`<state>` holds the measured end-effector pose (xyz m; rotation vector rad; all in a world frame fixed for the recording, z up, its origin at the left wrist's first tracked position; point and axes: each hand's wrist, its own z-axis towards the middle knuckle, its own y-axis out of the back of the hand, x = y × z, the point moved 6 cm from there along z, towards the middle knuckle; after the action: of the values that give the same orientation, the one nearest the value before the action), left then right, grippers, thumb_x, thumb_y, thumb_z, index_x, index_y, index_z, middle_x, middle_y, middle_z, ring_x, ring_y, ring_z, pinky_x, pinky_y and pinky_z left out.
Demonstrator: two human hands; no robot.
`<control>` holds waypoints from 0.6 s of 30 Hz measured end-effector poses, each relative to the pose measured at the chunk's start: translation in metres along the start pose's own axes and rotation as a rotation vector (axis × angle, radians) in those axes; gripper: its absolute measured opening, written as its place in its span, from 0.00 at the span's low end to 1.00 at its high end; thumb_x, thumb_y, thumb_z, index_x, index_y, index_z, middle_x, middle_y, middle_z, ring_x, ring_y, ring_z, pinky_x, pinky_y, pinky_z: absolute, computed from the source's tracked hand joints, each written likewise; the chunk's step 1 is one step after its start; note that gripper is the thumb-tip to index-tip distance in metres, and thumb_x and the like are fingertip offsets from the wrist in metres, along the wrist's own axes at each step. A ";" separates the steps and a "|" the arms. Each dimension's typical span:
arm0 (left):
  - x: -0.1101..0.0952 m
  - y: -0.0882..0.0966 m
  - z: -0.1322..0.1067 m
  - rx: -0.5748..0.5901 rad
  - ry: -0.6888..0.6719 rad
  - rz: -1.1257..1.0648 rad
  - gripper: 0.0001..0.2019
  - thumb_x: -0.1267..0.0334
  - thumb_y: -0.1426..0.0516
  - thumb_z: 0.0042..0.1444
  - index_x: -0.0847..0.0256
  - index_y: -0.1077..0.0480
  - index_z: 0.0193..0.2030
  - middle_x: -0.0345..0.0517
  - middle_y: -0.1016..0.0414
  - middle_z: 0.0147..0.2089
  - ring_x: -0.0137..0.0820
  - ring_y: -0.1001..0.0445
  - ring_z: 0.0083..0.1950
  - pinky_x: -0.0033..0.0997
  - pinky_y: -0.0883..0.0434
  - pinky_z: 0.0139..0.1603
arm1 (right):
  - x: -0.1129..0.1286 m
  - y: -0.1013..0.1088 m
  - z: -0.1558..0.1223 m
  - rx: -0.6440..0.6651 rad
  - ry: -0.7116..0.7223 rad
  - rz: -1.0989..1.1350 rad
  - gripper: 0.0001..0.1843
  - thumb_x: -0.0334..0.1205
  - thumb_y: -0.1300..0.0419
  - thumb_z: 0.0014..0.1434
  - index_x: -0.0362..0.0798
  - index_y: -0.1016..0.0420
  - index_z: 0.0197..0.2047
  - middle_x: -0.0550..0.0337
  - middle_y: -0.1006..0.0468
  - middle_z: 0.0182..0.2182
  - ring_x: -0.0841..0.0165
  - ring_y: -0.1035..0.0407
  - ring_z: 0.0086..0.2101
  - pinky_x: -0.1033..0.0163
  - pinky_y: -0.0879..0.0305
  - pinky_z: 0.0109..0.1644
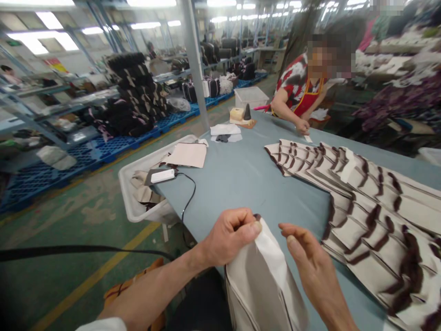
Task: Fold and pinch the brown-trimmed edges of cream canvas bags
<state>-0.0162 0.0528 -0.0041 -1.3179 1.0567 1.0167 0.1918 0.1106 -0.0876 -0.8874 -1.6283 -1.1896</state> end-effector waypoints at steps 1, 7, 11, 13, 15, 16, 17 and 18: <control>0.005 0.007 -0.006 -0.018 0.029 -0.009 0.31 0.36 0.30 0.51 0.58 0.39 0.23 0.33 0.42 0.23 0.24 0.47 0.26 0.30 0.49 0.27 | -0.013 -0.006 -0.003 0.077 -0.074 -0.025 0.33 0.71 0.37 0.59 0.51 0.16 0.50 0.48 0.14 0.49 0.52 0.20 0.50 0.53 0.23 0.58; 0.062 0.025 -0.062 -0.378 0.252 -0.211 0.34 0.29 0.34 0.51 0.57 0.40 0.25 0.34 0.42 0.25 0.26 0.46 0.28 0.28 0.47 0.29 | -0.047 -0.048 -0.038 0.363 -0.276 0.098 0.39 0.79 0.42 0.58 0.48 0.17 0.40 0.47 0.15 0.41 0.52 0.21 0.43 0.49 0.24 0.54; 0.099 0.008 -0.102 -0.426 0.469 -0.374 0.32 0.30 0.34 0.52 0.57 0.39 0.29 0.35 0.40 0.26 0.25 0.45 0.27 0.27 0.45 0.29 | -0.060 -0.080 -0.056 0.526 -0.345 0.158 0.36 0.76 0.42 0.61 0.48 0.21 0.39 0.53 0.20 0.36 0.59 0.26 0.40 0.55 0.28 0.49; 0.112 0.008 -0.122 -0.463 0.577 -0.358 0.34 0.28 0.33 0.48 0.57 0.39 0.29 0.34 0.41 0.26 0.25 0.45 0.27 0.27 0.45 0.29 | -0.072 -0.094 -0.063 0.616 -0.367 0.160 0.34 0.74 0.41 0.62 0.47 0.23 0.38 0.57 0.24 0.33 0.62 0.30 0.37 0.58 0.32 0.45; 0.123 0.020 -0.141 -0.542 0.640 -0.251 0.35 0.26 0.33 0.45 0.57 0.40 0.28 0.34 0.42 0.26 0.26 0.46 0.28 0.27 0.44 0.29 | -0.090 -0.108 -0.069 0.708 -0.405 0.132 0.33 0.73 0.41 0.61 0.47 0.27 0.36 0.60 0.27 0.32 0.65 0.32 0.36 0.61 0.35 0.42; 0.128 0.029 -0.150 -0.586 0.661 -0.198 0.35 0.26 0.33 0.45 0.57 0.40 0.28 0.33 0.42 0.27 0.26 0.46 0.29 0.26 0.44 0.30 | -0.101 -0.114 -0.073 0.746 -0.429 0.113 0.32 0.72 0.40 0.61 0.47 0.27 0.36 0.61 0.27 0.31 0.66 0.33 0.35 0.61 0.36 0.41; 0.133 0.037 -0.160 -0.621 0.687 -0.154 0.35 0.26 0.32 0.45 0.57 0.39 0.28 0.33 0.42 0.27 0.27 0.46 0.29 0.26 0.44 0.30 | -0.112 -0.121 -0.077 0.780 -0.453 0.095 0.31 0.70 0.39 0.60 0.47 0.28 0.36 0.62 0.27 0.31 0.66 0.34 0.35 0.62 0.37 0.40; 0.140 0.046 -0.169 -0.651 0.717 -0.113 0.35 0.26 0.32 0.44 0.58 0.37 0.28 0.34 0.41 0.27 0.27 0.45 0.30 0.26 0.44 0.30 | -0.123 -0.128 -0.080 0.811 -0.476 0.083 0.29 0.68 0.37 0.59 0.47 0.27 0.35 0.62 0.27 0.30 0.67 0.34 0.34 0.62 0.38 0.40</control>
<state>-0.0307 -0.1190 -0.1469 -2.3625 1.1865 0.8396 0.1364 -0.0068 -0.2325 -0.7051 -2.1759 -0.1790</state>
